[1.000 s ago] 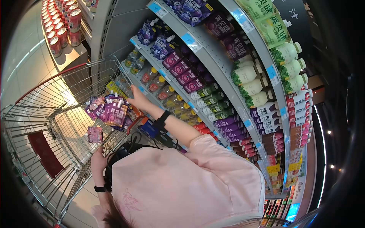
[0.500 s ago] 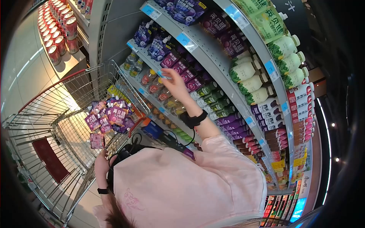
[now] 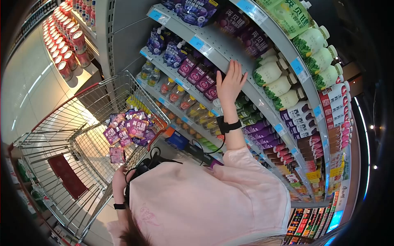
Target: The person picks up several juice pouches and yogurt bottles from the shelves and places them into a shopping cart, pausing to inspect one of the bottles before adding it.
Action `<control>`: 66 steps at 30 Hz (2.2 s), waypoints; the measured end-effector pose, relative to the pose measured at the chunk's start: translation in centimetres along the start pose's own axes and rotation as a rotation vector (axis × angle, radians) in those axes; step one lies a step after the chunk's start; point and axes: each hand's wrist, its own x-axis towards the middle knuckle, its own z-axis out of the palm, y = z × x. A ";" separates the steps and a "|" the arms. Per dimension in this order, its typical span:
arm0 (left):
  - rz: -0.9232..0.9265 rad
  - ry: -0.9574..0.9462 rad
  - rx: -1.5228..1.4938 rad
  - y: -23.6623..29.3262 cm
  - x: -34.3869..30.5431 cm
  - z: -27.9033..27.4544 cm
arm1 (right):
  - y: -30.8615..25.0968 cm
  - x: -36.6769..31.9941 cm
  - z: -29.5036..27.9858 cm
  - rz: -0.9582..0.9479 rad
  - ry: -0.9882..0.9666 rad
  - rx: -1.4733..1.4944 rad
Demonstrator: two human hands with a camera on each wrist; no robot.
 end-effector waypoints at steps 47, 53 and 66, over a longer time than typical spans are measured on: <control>-0.113 -0.035 -0.054 1.3 -0.1 -0.3 | -0.7 0.1 1.6 0.234 0.125 0.196; -0.100 -0.027 -0.043 1.6 -0.1 -0.5 | -0.8 0.1 1.7 0.239 0.125 0.195; -0.090 -0.025 -0.026 0.9 -0.1 -0.3 | -0.8 0.1 1.6 0.230 0.116 0.183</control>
